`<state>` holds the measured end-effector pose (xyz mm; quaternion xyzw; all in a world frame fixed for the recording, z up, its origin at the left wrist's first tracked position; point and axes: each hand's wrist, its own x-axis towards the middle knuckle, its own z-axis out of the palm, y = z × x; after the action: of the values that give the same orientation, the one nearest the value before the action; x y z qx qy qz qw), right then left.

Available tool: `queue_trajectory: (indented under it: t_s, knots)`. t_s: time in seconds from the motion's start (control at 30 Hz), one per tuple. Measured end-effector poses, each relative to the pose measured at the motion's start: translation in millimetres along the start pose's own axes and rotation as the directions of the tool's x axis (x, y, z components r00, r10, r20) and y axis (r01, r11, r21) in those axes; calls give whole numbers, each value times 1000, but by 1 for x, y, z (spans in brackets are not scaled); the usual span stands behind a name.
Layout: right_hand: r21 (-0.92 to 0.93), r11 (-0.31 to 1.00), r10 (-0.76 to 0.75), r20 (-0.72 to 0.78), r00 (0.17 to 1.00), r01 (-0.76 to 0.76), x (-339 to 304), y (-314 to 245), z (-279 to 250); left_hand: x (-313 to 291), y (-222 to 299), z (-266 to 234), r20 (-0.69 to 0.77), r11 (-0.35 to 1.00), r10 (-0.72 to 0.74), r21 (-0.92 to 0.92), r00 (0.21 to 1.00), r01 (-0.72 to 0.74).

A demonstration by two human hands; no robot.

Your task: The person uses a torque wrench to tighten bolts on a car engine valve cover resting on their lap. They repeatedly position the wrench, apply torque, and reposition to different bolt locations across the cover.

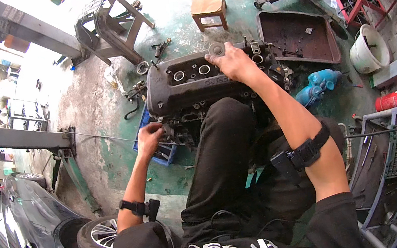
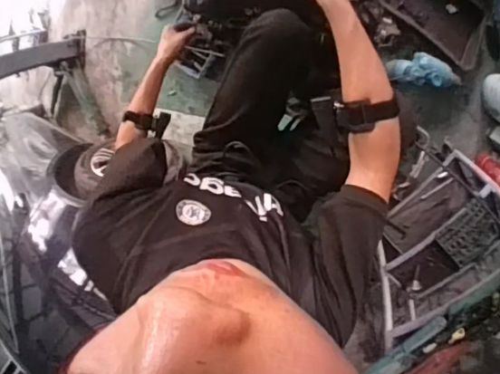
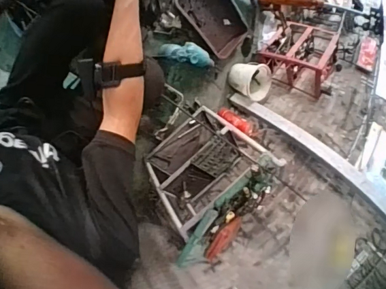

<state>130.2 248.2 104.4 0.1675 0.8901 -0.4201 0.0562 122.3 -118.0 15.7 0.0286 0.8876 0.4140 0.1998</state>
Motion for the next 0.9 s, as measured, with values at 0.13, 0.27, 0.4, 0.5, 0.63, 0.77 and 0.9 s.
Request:
queue_trajectory:
  t_s: [0.13,0.27,0.4,0.5,0.63,0.77,0.9]
  knots:
    - [-50,998,-27,-30,999,25,-1,-5,11,40,56,9,40,995,85,-56,996,-83]
    - [-77,997,-30,-4,1000,30,-2,-9,19,94,103,27,30,962,271,-42,962,-270]
    - [-3,1000,12,-48,999,-13,-8,-11,18,132,121,47,103,946,321,10,941,-324]
    - [-14,1000,-15,-59,998,14,-8,-13,13,150,122,64,84,920,361,132,929,-369]
    - [57,997,60,-51,997,-57,-4,-10,7,153,112,69,-46,787,582,283,812,-548]
    - [66,996,71,-161,984,-61,1,-1,4,137,93,47,-160,624,747,505,646,-597]
    - [177,984,30,-224,974,10,7,-1,-2,121,67,36,-273,777,583,462,765,-428]
